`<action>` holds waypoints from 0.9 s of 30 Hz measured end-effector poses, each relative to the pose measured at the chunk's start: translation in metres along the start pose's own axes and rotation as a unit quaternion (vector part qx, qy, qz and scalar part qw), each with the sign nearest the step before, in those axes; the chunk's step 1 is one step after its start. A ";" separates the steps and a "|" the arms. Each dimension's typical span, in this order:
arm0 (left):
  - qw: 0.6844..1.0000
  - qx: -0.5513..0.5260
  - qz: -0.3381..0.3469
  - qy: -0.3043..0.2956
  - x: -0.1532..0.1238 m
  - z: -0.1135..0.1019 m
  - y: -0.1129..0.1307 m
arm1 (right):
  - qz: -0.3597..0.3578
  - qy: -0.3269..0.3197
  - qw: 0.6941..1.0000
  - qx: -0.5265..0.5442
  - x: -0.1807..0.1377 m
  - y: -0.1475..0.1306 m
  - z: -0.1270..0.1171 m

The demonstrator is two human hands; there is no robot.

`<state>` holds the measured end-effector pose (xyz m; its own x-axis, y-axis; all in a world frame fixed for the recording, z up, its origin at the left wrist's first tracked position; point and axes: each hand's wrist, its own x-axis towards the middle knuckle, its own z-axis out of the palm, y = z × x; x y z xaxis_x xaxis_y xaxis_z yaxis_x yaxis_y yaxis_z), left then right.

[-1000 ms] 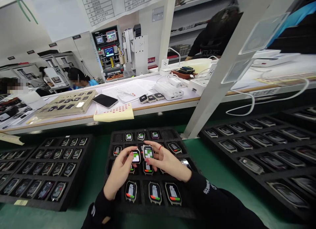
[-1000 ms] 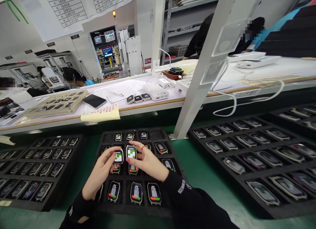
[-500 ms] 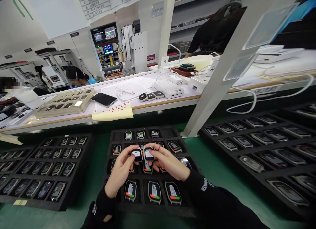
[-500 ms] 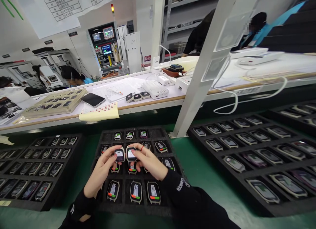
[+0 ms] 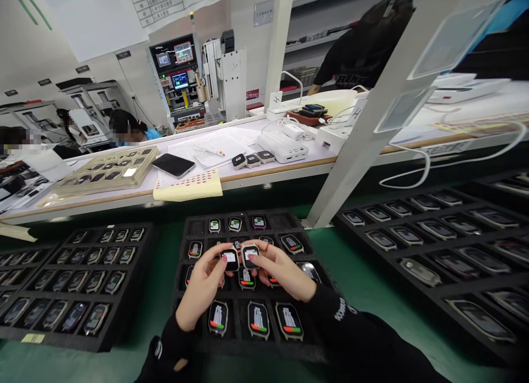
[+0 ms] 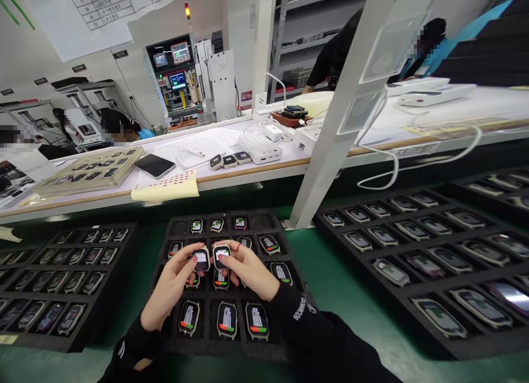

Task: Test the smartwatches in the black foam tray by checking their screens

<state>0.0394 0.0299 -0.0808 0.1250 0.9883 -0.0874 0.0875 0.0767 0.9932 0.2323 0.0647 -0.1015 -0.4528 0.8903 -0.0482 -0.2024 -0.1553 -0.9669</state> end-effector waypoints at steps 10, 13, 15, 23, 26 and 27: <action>1.000 -0.008 0.014 0.015 0.001 -0.001 -0.003 | 0.000 0.004 1.000 0.008 0.000 0.003 -0.001; 1.000 -0.008 0.011 0.020 0.001 0.000 -0.002 | -0.006 0.002 1.000 0.025 -0.001 0.002 -0.002; 0.999 -0.007 0.015 0.029 0.001 0.001 -0.001 | -0.005 0.002 1.000 0.027 -0.001 0.003 -0.002; 0.998 -0.007 0.037 0.044 0.000 0.001 0.004 | -0.011 -0.019 0.999 0.036 -0.001 0.005 -0.004; 0.998 -0.009 0.044 0.035 -0.007 0.003 0.014 | -0.002 -0.031 0.997 0.068 -0.004 0.001 -0.004; 0.998 -0.008 0.047 0.030 -0.013 0.003 0.019 | 0.003 -0.034 0.996 0.080 -0.005 0.000 -0.004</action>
<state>0.0427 0.0186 -0.0609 0.0725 0.9973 0.0110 0.0627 -0.0156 0.9979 0.2386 0.0618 -0.1020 -0.5112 0.8589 -0.0309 -0.3327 -0.2310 -0.9143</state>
